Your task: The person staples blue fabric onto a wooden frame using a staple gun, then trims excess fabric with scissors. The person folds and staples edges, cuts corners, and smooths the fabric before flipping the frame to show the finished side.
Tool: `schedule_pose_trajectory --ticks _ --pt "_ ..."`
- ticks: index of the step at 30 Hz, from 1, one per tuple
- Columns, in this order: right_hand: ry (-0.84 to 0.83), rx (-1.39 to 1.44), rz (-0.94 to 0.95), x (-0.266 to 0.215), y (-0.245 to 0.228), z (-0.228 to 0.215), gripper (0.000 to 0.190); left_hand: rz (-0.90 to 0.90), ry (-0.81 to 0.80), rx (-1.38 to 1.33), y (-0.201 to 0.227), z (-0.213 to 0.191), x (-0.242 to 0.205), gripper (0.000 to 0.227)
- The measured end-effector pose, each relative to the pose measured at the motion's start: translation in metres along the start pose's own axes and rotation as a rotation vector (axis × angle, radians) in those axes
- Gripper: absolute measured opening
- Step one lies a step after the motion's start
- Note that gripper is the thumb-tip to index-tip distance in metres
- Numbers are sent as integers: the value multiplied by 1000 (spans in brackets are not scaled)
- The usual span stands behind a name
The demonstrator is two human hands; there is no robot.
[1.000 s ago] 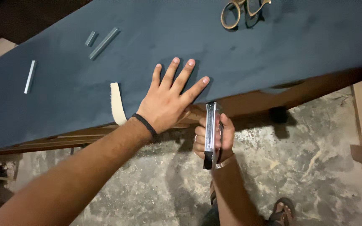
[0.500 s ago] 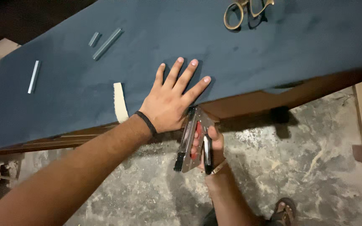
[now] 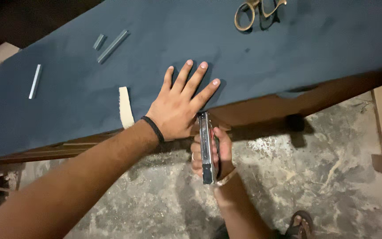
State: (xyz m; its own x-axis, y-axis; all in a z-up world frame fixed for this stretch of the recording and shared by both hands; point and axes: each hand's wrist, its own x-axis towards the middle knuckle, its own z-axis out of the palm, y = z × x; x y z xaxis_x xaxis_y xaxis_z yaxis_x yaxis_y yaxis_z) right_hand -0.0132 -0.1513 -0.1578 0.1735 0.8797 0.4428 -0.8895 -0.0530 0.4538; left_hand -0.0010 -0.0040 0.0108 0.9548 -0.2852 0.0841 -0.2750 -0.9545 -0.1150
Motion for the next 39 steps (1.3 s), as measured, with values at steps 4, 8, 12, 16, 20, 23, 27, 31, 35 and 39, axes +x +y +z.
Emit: schedule_pose_trajectory --ticks 4,8,12,16,20,23,27,31,35,39 --pt "69 47 -27 1 7 12 34 -7 -26 -4 -1 1 0 95" --pt "159 -281 -324 -15 21 39 30 -27 -138 51 -3 -6 -1 99" --pt "246 -611 -535 -51 24 76 41 -79 -14 -102 13 -10 21 86" --pt "288 -544 -662 -89 3 107 45 -137 74 -86 55 7 94 67" --pt "177 -485 -687 -109 -18 104 47 -143 56 20 69 22 120 69" --pt "227 -413 -706 -114 -29 105 53 32 53 -68 72 17 125 77" --pt "216 -528 -751 -110 -32 101 47 -41 24 38 82 14 128 75" --pt "271 -564 -797 -111 -43 92 47 -67 32 72 89 18 132 76" --pt "221 -588 -698 -116 -64 84 54 -57 41 243 89 22 132 76" --pt "211 -436 -601 -117 -79 74 60 -58 60 215 89 25 130 75"
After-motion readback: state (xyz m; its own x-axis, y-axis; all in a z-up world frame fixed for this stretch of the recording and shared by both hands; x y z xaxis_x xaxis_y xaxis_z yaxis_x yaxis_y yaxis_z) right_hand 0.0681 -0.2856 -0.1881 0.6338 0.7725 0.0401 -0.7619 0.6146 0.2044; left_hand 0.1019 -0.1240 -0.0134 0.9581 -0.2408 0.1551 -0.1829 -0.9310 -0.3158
